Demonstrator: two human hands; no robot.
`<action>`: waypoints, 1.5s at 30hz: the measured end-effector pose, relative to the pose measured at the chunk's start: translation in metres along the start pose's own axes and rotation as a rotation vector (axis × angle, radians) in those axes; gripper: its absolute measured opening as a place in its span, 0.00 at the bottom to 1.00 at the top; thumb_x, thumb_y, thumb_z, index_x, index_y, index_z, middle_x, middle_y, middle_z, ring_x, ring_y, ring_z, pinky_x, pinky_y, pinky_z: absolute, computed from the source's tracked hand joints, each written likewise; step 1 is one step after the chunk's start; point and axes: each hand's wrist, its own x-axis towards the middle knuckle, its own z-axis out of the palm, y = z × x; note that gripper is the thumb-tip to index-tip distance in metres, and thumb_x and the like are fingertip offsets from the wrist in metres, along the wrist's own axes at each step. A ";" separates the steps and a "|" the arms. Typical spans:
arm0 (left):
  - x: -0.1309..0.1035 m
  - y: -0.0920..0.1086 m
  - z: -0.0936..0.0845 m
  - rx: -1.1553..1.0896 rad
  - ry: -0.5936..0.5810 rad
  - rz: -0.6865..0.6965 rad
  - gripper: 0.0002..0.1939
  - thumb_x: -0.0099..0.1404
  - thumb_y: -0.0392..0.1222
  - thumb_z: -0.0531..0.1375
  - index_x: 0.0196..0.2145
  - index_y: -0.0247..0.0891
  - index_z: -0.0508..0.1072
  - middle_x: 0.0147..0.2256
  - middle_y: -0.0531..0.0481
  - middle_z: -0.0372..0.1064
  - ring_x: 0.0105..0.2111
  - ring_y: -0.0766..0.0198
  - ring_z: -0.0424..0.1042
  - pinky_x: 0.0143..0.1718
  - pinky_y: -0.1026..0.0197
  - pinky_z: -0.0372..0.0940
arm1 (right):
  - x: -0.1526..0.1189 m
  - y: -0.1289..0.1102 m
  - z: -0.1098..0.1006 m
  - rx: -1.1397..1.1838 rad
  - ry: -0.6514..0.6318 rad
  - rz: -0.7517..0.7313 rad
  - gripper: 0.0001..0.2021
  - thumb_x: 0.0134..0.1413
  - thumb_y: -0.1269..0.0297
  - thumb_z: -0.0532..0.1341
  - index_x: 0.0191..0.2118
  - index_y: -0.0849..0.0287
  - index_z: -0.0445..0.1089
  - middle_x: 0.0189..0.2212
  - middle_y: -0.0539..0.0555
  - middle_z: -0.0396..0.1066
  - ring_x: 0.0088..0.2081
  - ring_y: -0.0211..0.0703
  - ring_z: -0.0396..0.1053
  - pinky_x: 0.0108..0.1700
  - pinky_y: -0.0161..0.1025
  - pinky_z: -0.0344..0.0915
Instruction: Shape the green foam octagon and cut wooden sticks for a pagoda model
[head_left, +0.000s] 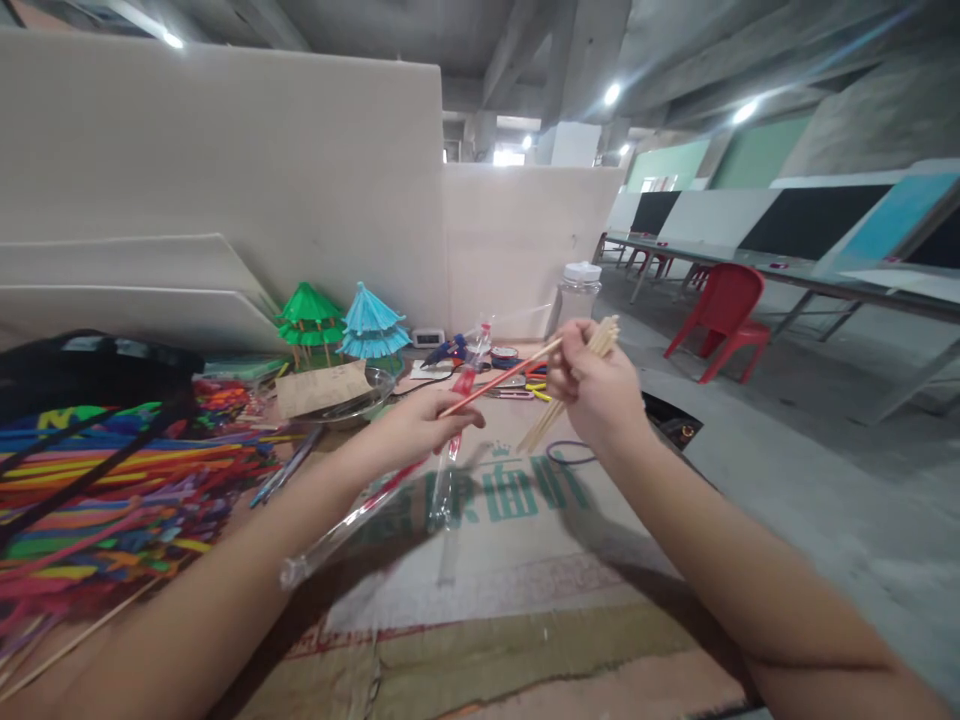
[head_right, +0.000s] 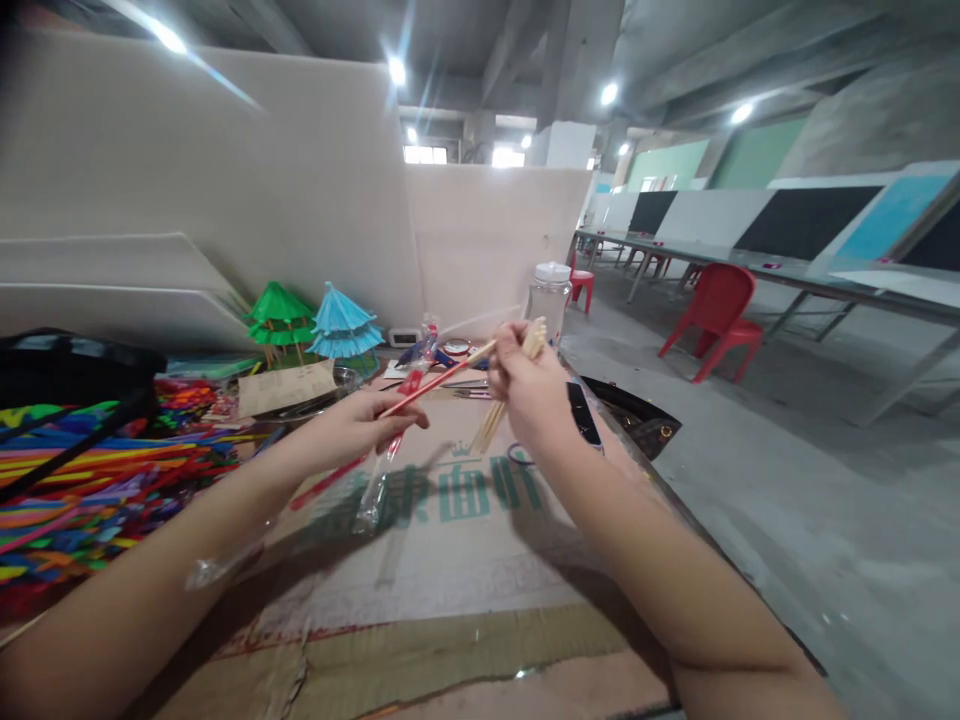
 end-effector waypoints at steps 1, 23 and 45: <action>0.001 -0.004 -0.005 -0.001 -0.003 -0.032 0.14 0.66 0.46 0.56 0.38 0.36 0.78 0.25 0.51 0.69 0.25 0.64 0.68 0.28 0.63 0.62 | 0.006 -0.006 -0.006 0.016 0.037 -0.032 0.26 0.40 0.47 0.74 0.31 0.55 0.59 0.17 0.39 0.59 0.14 0.25 0.45 0.17 0.28 0.40; -0.002 -0.006 0.039 0.296 0.273 0.130 0.22 0.73 0.55 0.41 0.31 0.41 0.65 0.28 0.49 0.69 0.29 0.56 0.69 0.31 0.59 0.55 | 0.009 -0.012 -0.005 0.074 0.038 0.033 0.24 0.45 0.41 0.71 0.32 0.59 0.70 0.14 0.39 0.51 0.14 0.27 0.41 0.17 0.29 0.39; -0.003 0.008 0.022 0.208 0.082 0.133 0.22 0.73 0.53 0.43 0.28 0.40 0.65 0.26 0.52 0.64 0.28 0.60 0.65 0.32 0.60 0.59 | -0.003 -0.002 0.006 0.063 0.008 0.087 0.26 0.44 0.39 0.70 0.36 0.58 0.72 0.16 0.39 0.49 0.16 0.27 0.41 0.19 0.31 0.38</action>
